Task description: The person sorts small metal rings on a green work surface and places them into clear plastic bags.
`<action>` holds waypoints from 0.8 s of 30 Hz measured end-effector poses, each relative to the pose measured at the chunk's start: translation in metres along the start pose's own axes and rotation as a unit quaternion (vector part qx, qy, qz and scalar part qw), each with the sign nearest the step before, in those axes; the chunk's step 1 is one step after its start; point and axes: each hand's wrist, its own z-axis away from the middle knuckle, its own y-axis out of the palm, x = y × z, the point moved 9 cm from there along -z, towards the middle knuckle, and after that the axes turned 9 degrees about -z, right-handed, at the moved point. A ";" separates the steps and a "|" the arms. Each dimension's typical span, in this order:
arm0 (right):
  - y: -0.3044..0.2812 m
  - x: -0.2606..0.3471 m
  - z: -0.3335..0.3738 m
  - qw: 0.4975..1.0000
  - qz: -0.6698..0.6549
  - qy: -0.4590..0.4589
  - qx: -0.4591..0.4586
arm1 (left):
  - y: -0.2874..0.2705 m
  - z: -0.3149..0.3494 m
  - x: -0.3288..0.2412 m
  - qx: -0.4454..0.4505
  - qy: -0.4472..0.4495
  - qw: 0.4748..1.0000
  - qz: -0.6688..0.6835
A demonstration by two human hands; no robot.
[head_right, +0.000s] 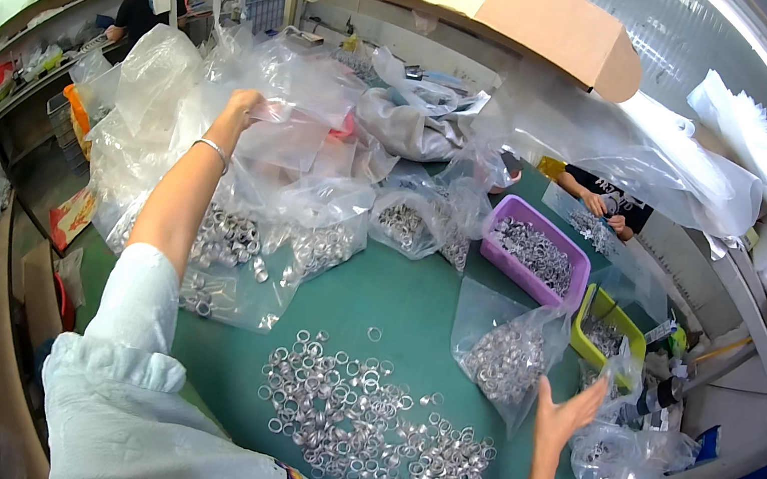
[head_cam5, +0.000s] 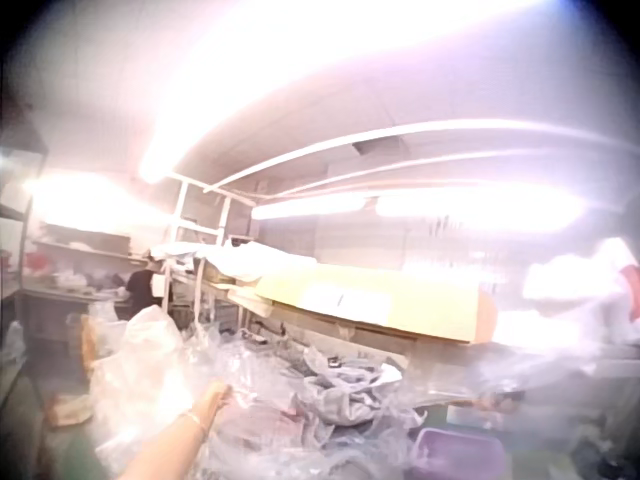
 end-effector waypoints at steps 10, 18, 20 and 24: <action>0.079 -0.107 0.012 0.987 -0.123 0.043 0.091 | 0.148 0.098 -0.021 -0.129 0.277 0.915 -0.265; 0.061 -0.079 -0.008 0.938 -0.265 0.218 -0.053 | 0.350 0.451 0.151 0.393 0.009 0.894 -0.213; 0.070 -0.051 -0.016 0.890 -0.391 0.224 -0.062 | 0.367 0.450 0.178 0.302 -0.005 0.915 -0.267; 0.067 -0.048 -0.024 0.735 -0.577 0.328 -0.138 | 0.391 0.385 0.219 0.192 -0.044 0.976 -0.087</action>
